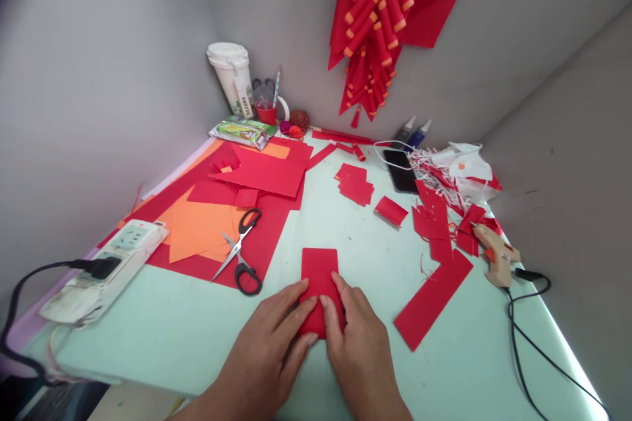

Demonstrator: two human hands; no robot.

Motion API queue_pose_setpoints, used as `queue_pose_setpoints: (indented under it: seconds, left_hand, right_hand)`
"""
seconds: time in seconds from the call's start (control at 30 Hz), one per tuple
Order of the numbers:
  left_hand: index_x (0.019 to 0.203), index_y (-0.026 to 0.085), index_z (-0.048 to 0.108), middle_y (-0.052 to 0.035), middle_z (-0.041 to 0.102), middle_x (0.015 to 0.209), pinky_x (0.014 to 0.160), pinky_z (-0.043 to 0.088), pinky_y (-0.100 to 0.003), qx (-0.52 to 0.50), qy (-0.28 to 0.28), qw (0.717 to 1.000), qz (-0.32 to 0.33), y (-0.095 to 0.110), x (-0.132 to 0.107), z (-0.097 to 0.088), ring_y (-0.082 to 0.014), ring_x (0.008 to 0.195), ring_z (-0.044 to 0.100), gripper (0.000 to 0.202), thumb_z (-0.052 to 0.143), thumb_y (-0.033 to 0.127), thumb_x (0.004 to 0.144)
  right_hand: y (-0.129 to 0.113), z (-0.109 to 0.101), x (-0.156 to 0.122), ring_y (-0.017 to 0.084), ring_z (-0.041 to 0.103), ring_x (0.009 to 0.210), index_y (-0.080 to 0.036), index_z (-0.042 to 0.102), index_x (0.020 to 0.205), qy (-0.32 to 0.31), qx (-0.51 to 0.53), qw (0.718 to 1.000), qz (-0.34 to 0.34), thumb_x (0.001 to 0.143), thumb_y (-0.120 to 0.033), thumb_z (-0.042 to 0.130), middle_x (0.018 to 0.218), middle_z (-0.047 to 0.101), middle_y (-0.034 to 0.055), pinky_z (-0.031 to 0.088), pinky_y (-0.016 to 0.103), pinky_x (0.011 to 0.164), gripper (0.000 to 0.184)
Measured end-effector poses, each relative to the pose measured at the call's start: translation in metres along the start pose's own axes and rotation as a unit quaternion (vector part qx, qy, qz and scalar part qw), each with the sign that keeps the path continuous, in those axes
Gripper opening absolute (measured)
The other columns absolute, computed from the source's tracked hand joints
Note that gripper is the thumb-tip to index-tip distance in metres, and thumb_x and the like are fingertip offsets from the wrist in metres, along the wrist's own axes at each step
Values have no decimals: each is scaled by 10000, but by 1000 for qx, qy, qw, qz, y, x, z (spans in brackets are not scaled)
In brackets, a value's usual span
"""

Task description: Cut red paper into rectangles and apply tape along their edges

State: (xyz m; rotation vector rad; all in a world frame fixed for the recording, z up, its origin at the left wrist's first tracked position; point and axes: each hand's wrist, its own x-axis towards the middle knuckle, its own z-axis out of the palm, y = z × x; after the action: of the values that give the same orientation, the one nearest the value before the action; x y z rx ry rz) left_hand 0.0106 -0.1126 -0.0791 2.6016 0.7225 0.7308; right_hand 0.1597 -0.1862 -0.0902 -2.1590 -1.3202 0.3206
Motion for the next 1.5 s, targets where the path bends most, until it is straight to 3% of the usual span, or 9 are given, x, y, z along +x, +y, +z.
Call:
queue_pose_setpoints:
  seconds: [0.47, 1.2, 1.5]
  left_hand:
    - [1165, 121, 628, -165, 623, 1267, 906, 571, -466, 25, -17, 1000, 2, 1, 2, 0, -296, 1127, 611, 292, 522, 189, 901]
    - [1156, 121, 643, -157, 635, 1258, 902, 568, -482, 32, -24, 999, -6, 1, 2, 1, -308, 1125, 611, 299, 530, 183, 887]
    - [1148, 128, 649, -129, 657, 1233, 920, 541, -476, 43, -60, 997, -8, 1, 7, -3, -296, 1115, 615, 296, 490, 172, 902]
  right_hand:
    - [2, 6, -1, 221, 676, 837, -151, 572, 1287, 23, -28, 999, -37, 976, -338, 405, 940, 679, 89, 534, 323, 696, 400]
    - [-1, 5, 0, 206, 672, 760, -167, 585, 1274, 18, -73, 996, -44, 987, -357, 379, 914, 654, 80, 527, 299, 616, 401]
    - [-3, 4, 0, 204, 670, 726, -161, 589, 1275, 13, -73, 996, -41, 981, -337, 387, 894, 650, 75, 522, 299, 591, 397]
